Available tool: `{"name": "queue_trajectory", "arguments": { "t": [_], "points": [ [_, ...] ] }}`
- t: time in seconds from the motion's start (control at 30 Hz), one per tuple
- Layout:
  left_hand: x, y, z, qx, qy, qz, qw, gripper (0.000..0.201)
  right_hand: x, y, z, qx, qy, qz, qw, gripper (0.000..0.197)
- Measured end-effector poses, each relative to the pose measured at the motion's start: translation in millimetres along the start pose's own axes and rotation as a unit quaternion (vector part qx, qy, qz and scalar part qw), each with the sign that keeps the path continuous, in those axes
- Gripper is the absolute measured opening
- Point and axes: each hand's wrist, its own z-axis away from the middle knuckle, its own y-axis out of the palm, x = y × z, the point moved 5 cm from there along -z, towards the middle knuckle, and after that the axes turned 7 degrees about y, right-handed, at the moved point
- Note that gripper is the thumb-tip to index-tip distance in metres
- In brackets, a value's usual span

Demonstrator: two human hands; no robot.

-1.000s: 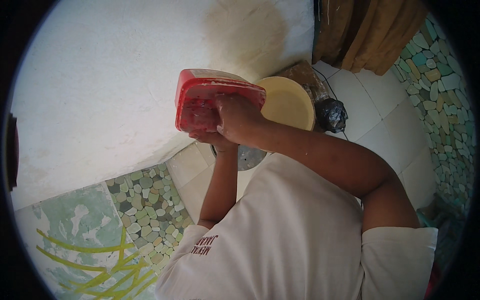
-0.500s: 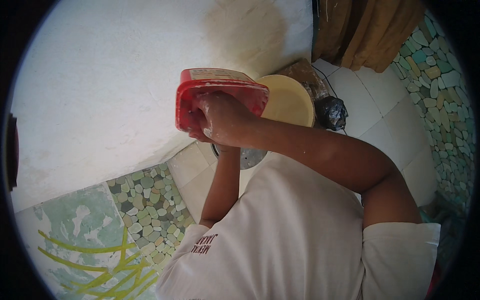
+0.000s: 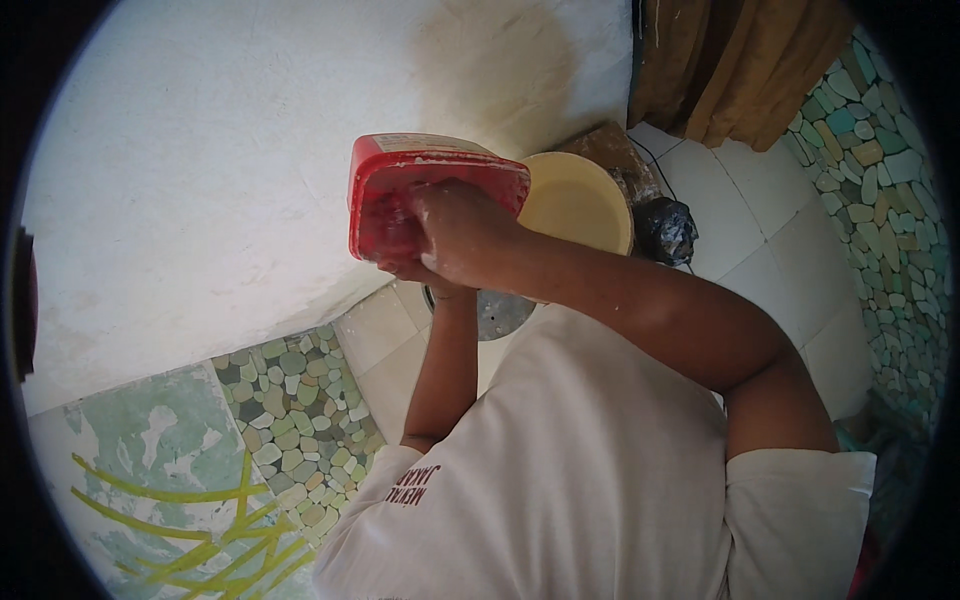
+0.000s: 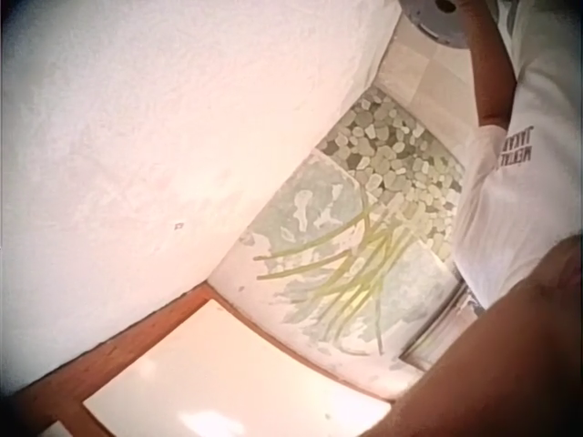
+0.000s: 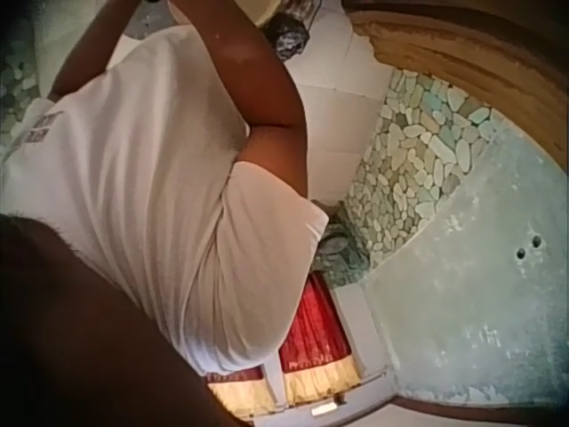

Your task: The recorder is washing a red plastic container and its lid in a bucket of soapy water.

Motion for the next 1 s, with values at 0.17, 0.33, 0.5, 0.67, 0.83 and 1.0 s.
{"name": "queue_trajectory", "arguments": {
  "t": [0.17, 0.33, 0.5, 0.67, 0.83, 1.0],
  "points": [
    [5.1, -0.7, -1.2, 0.007, 0.012, 0.003, 1.000, 0.103, -9.4, 0.7, -1.6, 0.007, 0.049, 0.033, 0.998, 0.027],
    [10.1, -6.5, 1.9, -0.014, -0.006, 0.042, 0.999, 0.101, -4.6, 0.0, -2.8, 0.008, 0.009, -0.035, 0.999, 0.028],
    [13.9, -4.5, -1.5, 0.047, 0.019, 0.025, 0.998, 0.100, -14.6, -3.8, -2.2, 0.022, 0.124, 0.096, 0.987, 0.024],
    [25.8, -14.7, 6.8, 0.008, 0.012, 0.024, 1.000, 0.110, -2.0, -4.2, -2.1, 0.008, 0.035, 0.012, 0.999, 0.025],
    [23.0, -19.9, -4.2, 0.036, 0.077, -0.029, 0.996, 0.114, -20.1, -2.8, -1.6, 0.056, 0.107, 0.158, 0.980, 0.027],
    [9.5, -8.5, -2.6, 0.038, 0.113, -0.084, 0.989, 0.111, -12.8, 3.0, -5.3, 0.021, 0.046, -0.012, 0.999, 0.027]
  ]
}}
